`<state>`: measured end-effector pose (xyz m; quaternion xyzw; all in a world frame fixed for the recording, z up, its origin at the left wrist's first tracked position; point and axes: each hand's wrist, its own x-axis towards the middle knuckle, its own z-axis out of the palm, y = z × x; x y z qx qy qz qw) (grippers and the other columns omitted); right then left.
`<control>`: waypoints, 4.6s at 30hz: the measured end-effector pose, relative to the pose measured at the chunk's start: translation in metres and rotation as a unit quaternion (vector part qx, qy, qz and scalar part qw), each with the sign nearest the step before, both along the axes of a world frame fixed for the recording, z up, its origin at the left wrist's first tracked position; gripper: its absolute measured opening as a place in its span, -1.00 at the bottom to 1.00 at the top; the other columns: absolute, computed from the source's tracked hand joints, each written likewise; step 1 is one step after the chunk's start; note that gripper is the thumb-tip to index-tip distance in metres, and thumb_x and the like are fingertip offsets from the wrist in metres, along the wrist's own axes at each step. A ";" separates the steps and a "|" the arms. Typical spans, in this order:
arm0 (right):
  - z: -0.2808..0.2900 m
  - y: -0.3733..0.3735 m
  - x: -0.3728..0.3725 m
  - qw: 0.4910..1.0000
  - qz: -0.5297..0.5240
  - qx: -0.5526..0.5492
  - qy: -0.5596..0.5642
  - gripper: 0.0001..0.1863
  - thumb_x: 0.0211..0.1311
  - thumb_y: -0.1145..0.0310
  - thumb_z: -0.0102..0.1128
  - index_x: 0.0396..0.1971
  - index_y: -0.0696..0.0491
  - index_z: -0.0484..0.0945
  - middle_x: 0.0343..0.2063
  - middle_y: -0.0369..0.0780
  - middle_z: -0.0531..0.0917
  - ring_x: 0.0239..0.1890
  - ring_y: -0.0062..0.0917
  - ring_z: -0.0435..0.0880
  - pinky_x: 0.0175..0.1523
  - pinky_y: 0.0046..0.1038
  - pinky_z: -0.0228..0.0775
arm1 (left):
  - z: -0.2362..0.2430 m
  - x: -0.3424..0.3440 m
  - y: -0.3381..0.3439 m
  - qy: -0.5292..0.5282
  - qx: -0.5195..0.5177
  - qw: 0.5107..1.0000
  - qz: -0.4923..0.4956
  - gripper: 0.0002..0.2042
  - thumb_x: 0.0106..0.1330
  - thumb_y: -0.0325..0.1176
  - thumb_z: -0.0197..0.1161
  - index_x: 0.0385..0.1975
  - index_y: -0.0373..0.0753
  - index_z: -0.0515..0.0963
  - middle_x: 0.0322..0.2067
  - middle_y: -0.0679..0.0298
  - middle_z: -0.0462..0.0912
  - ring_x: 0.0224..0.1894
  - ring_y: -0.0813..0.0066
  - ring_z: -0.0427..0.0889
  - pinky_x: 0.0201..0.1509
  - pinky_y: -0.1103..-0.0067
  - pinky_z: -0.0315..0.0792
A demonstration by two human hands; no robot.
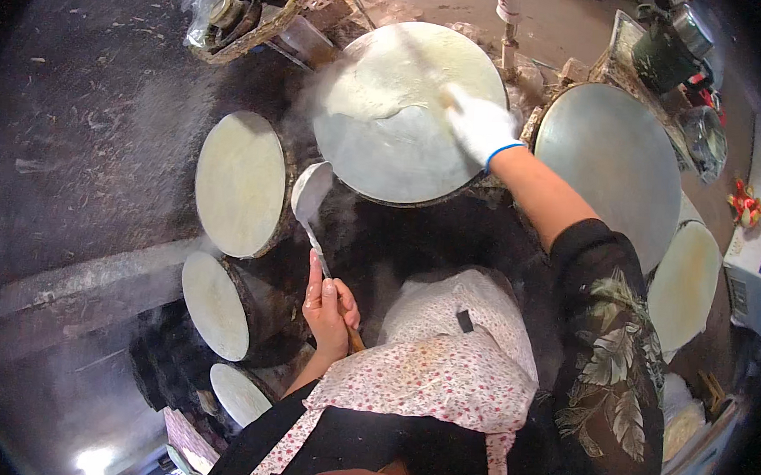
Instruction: The person ladles batter onto multiple hot round pans, spreads it into thin crepes, flips them with a spatula, and stacks the finished crepes. The person uses a ladle and a spatula to manage several crepes at once across multiple pans.
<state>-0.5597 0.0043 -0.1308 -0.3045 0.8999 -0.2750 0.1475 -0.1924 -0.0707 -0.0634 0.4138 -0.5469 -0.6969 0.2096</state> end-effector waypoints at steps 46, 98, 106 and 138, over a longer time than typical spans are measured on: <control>-0.011 0.091 0.012 0.968 0.244 0.050 0.023 -0.55 0.41 0.14 0.28 0.28 -0.36 0.61 -0.30 -0.15 0.78 -0.33 -0.23 0.79 -0.22 -0.29 0.63 | -0.057 -0.028 -0.061 -0.165 -0.159 0.970 -0.081 -0.44 0.60 -0.55 -0.03 0.58 -0.09 0.25 -0.57 0.46 0.31 -0.55 0.74 0.24 -0.46 0.71 0.27; -0.011 -0.043 0.291 0.912 -0.343 -0.150 -0.168 -0.41 0.42 0.25 0.03 0.44 -0.43 0.41 0.05 0.07 0.69 0.05 0.03 0.71 0.16 -0.09 0.57 | 0.061 0.093 -0.183 0.108 -0.061 0.964 -0.236 -0.41 0.71 -0.36 -0.20 0.67 0.10 -0.12 -0.53 0.30 0.34 -0.65 0.61 0.26 -0.60 0.61 0.35; -0.018 -0.007 0.255 0.953 -0.249 -0.167 -0.051 -0.41 0.45 0.18 -0.02 0.45 -0.53 0.36 0.11 -0.08 0.71 0.11 -0.06 0.71 0.25 -0.16 0.55 | 0.075 0.066 -0.146 0.126 -0.067 0.959 -0.246 -0.41 0.71 -0.38 -0.21 0.67 0.14 -0.10 -0.51 0.32 0.34 -0.65 0.62 0.27 -0.59 0.62 0.37; -0.050 -0.026 0.214 0.922 -0.231 -0.257 -0.177 -0.53 0.42 0.02 0.22 0.27 -0.21 0.63 0.03 0.00 0.73 0.06 -0.07 0.73 0.13 -0.26 0.57 | 0.068 0.042 -0.117 0.055 -0.020 0.974 -0.218 -0.41 0.69 -0.41 -0.16 0.66 0.03 -0.07 -0.54 0.30 0.35 -0.69 0.64 0.28 -0.62 0.64 0.34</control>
